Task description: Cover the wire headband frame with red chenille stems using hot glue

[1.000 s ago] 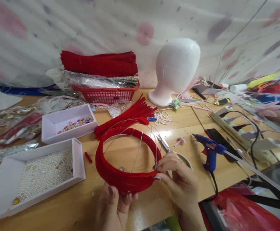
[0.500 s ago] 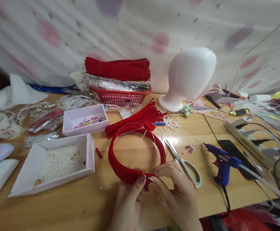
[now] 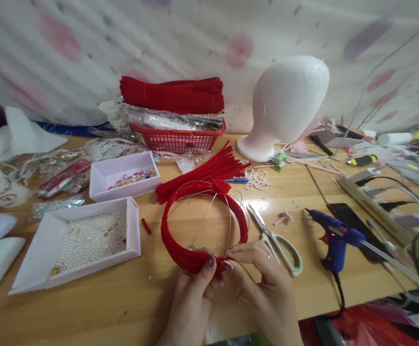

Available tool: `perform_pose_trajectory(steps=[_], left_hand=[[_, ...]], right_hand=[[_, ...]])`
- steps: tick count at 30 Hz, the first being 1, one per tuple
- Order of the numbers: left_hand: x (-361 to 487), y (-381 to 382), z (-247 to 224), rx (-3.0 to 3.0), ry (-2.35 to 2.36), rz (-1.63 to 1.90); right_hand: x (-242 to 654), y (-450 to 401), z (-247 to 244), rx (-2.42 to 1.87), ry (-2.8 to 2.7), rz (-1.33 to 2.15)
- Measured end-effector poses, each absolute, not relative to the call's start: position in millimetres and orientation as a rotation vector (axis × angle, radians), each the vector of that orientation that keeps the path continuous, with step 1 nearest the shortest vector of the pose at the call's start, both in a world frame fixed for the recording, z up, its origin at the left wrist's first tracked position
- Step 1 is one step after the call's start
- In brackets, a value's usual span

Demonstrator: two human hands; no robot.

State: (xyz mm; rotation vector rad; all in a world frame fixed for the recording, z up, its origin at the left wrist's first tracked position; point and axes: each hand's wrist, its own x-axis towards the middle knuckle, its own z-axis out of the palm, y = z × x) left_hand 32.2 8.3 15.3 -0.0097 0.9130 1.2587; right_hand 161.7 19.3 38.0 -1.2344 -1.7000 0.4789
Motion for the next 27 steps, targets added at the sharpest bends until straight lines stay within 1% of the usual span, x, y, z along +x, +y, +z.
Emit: perform_pose_trajectory(steps=[10,21,27], left_hand=[[25.9,0.5,-1.0,0.079,0.97,1.217],[27.4,3.6,3.7,0.027,0.821,1.247],[27.7,2.6,7.2,0.025,0.778,1.238]], right_hand=[[158.7,17.1,37.4,-1.179,-1.792,0.285],[150.6,9.6,26.6,-1.211,-1.635,0.268],[149.5,10.5,25.9,-1.184,-1.694,0.187]])
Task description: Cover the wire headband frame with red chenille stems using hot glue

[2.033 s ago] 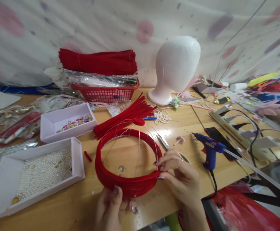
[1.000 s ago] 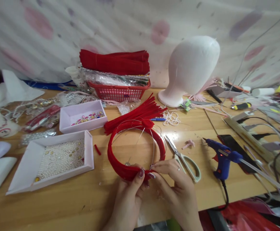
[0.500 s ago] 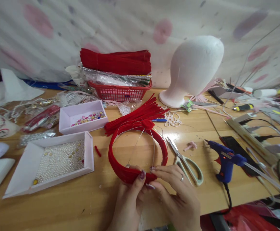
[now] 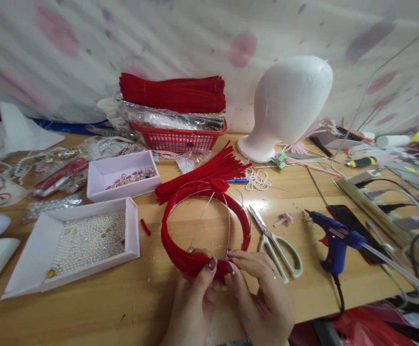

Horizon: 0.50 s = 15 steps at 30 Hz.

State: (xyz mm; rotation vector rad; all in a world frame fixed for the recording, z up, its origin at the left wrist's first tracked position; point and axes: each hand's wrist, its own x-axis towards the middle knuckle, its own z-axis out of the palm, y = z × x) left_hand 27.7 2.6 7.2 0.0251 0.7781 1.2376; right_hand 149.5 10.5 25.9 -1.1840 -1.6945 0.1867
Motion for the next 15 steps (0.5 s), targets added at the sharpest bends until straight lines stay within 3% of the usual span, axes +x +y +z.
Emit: perform_pose_trajectory(steps=[15], left_hand=[[28.4,4.2,4.4,0.038,0.807,1.219]], right_hand=[[154.5,13.8,18.3,-1.163,-1.772,0.241]])
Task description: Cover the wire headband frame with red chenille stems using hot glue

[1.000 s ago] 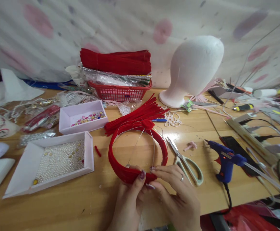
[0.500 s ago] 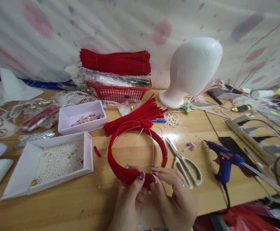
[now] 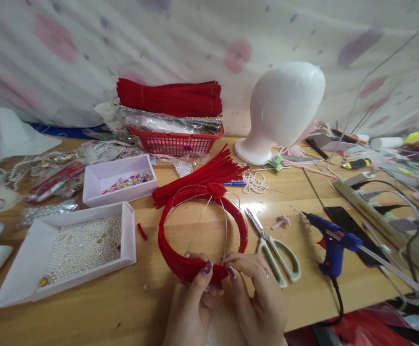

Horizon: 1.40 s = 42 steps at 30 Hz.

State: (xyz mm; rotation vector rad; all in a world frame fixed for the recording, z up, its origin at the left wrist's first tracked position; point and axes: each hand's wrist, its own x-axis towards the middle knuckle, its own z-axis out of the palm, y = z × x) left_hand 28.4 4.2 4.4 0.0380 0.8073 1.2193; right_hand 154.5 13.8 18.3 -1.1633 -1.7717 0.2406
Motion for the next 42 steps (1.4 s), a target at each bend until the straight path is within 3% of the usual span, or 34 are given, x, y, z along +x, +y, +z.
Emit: perform_pose_trajectory(steps=[10,32,42], left_hand=[[27.6,3.9,6.2,0.002,0.913,1.224],[29.9,3.4,6.0,0.156,0.773,1.259],[25.9,-2.0,2.0,0.036,0.98,1.224]], right_hand=[[157.0,11.4,16.9,-1.143,-1.63,0.561],[146.4,4.2,11.8,-1.254,-1.537,0.385],[143.3,4.6,17.2,-1.276,-1.551,0.428]])
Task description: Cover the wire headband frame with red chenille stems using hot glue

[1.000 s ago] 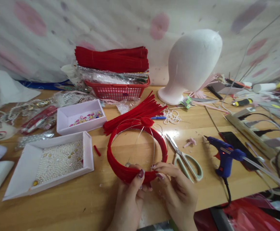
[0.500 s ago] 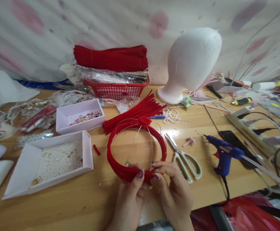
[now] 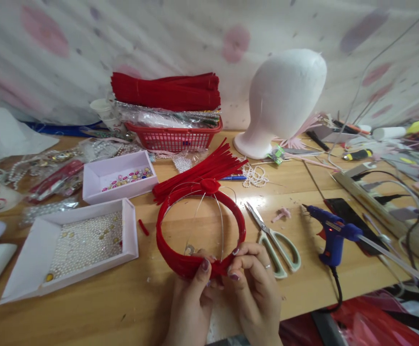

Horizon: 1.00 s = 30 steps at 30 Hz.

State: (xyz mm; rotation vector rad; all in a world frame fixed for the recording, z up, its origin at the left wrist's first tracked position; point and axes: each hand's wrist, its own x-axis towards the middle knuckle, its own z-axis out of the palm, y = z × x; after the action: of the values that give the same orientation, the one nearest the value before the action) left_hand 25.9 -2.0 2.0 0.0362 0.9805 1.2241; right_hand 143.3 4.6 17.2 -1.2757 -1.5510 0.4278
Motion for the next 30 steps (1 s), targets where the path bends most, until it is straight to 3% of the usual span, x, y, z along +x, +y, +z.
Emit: perform_pose_trajectory(steps=[14,20,30], left_hand=[[25.3,-1.0,8.6,0.179,1.02,1.166],[27.1,0.2,11.2,0.186,0.984,1.158],[30.4,-0.6,14.0,0.056,0.972,1.155]], right_hand=[[155.9,3.5,11.7,-1.265,-1.636,0.319],[153.0,6.9,17.8,-1.329,-1.651,0.122],[156.6,6.9,22.4,-1.279,-1.64,0.229]])
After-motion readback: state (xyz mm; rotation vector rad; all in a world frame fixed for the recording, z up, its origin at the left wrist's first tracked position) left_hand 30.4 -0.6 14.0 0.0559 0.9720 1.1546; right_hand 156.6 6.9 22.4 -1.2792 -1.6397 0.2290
